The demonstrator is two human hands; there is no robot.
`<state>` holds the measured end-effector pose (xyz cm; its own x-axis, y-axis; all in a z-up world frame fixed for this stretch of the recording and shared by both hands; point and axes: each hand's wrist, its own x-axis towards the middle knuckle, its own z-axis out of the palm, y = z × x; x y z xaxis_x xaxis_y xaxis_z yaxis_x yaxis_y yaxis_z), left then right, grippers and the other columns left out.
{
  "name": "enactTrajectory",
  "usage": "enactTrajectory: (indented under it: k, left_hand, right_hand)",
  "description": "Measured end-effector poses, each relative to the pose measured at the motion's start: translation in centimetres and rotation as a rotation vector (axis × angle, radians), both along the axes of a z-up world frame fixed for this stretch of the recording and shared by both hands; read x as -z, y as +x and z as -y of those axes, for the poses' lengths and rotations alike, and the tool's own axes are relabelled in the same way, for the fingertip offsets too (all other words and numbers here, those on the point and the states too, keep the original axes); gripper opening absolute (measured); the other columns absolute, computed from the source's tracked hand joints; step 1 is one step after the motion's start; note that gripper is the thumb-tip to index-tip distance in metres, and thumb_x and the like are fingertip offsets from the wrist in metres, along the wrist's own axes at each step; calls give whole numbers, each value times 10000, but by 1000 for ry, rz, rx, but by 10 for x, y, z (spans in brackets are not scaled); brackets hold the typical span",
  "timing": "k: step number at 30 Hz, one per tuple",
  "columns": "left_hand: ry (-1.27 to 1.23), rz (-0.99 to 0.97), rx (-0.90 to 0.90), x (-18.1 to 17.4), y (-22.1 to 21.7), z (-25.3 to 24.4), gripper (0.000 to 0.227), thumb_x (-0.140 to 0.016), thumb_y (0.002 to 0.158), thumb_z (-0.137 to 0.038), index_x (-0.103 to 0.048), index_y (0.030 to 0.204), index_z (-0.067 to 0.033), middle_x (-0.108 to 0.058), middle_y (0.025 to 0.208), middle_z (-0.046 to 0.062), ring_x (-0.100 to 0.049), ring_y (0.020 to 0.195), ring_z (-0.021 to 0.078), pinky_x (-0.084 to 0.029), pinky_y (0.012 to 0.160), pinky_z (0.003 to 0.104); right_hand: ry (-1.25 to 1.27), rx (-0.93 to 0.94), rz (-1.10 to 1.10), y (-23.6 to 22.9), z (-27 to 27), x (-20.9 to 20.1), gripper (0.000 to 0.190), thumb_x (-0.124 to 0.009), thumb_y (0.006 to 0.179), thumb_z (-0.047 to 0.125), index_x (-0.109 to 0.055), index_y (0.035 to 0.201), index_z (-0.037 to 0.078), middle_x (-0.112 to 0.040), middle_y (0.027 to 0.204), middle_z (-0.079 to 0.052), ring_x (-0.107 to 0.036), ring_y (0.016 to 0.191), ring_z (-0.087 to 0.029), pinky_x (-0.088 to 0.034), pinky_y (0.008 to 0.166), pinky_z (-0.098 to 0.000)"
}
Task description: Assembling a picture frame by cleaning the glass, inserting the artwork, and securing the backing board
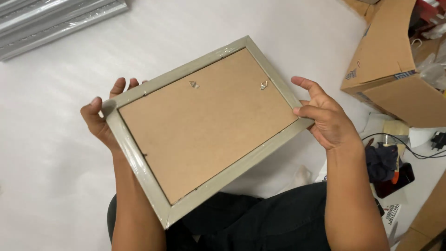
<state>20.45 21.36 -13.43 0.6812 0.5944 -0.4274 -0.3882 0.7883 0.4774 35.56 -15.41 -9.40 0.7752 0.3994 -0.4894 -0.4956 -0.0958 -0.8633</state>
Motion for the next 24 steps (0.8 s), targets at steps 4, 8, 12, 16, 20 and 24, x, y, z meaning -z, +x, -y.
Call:
enactTrajectory:
  k: [4, 8, 12, 16, 20, 24]
  left_hand:
    - [352, -493, 160, 68, -14, -16, 1087, -660, 810, -795, -338, 1509, -26, -565, 1398, 280, -585, 1319, 459, -391, 1140, 617]
    - [750, -652, 128, 50, 0, 13, 610, -660, 1010, -537, -659, 1111, 64, -653, 1005, 230, -688, 997, 402, -579, 807, 522]
    - [1035, -613, 233, 62, 9, 27, 433, -696, 1000, -276, -657, 1267, 62, -728, 1113, 206, -675, 1132, 333, -527, 942, 485]
    - [1085, -648, 347, 70, 9, 34, 386, -664, 980, -252, -687, 1269, 3, -749, 1117, 166, -694, 1131, 322, -537, 947, 451]
    - [1177, -726, 504, 76, 11, 36, 399, -646, 971, -214, -669, 1302, 7, -751, 1115, 130, -710, 1059, 272, -569, 869, 405]
    - [1161, -657, 562, 47, 11, 51, 477, -572, 1021, -118, -504, 1456, 65, -603, 1400, 245, -558, 1310, 428, -480, 1058, 523]
  right_hand:
    - [-86, 45, 17, 13, 24, 41, 607, -576, 802, -35, -549, 1404, 42, -686, 1119, -189, -711, 909, -252, -598, 808, -393]
    - [-369, -10, 144, 11, 22, 56, 436, -634, 815, 51, -639, 1251, 47, -693, 977, -100, -650, 840, -178, -551, 754, -317]
    - [-750, -149, 248, 1, 19, 82, 463, -737, 792, 227, -664, 1148, -59, -624, 841, -161, -592, 735, -244, -480, 581, -380]
    - [-988, -356, 225, -9, 38, 106, 733, -795, 741, 409, -663, 1161, -177, -677, 790, -271, -685, 598, -288, -532, 489, -457]
    - [-1031, -418, 71, -13, 43, 99, 787, -772, 745, 352, -602, 1230, -243, -671, 937, -349, -710, 633, -300, -570, 565, -418]
    - [-1088, -507, 194, -2, 45, 107, 708, -715, 793, 384, -652, 1207, -187, -714, 799, -266, -730, 671, -342, -581, 588, -462]
